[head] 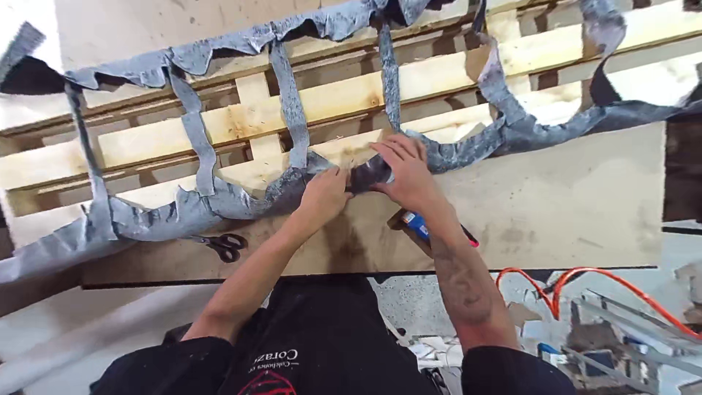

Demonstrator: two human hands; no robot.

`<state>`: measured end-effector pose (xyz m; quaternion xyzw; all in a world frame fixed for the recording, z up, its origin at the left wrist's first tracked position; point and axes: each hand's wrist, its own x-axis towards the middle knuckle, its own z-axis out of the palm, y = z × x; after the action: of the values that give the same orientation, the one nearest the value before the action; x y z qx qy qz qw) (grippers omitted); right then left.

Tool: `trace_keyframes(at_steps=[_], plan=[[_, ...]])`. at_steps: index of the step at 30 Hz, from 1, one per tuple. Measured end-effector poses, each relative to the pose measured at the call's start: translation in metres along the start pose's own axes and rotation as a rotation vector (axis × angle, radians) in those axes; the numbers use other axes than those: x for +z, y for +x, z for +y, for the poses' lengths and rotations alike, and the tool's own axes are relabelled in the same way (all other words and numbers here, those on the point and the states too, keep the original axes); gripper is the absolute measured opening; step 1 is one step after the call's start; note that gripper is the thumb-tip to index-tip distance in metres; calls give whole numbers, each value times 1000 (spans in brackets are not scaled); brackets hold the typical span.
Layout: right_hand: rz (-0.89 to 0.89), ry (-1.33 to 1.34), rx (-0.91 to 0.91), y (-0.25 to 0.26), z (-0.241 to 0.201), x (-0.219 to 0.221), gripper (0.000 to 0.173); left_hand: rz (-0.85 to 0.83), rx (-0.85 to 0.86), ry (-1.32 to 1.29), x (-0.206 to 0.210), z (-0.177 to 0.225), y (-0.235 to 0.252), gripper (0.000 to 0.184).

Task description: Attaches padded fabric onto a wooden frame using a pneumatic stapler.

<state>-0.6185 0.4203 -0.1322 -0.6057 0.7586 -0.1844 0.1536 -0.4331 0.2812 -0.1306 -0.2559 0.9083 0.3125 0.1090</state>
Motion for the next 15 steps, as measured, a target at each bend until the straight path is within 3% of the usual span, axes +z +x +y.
trace_keyframes(at_steps=[1,3,5,7,8,10,15], plan=[[-95,-27,-2,8,-3,0,85,56,73,11,2,-2,-3,30],[-209,-105,-2,8,-7,10,78,146,219,28,11,-10,-2,25],[-230,-158,-46,9,-6,17,52,158,319,16,12,-15,11,50],[-134,-89,-149,12,-5,18,16,105,354,53,7,-13,25,64],[-99,-57,-185,15,-1,18,12,63,351,88,7,-11,29,61],[-35,27,-240,20,10,21,16,81,343,121,14,-12,30,39],[149,206,-270,40,31,43,13,500,522,58,36,-40,53,17]])
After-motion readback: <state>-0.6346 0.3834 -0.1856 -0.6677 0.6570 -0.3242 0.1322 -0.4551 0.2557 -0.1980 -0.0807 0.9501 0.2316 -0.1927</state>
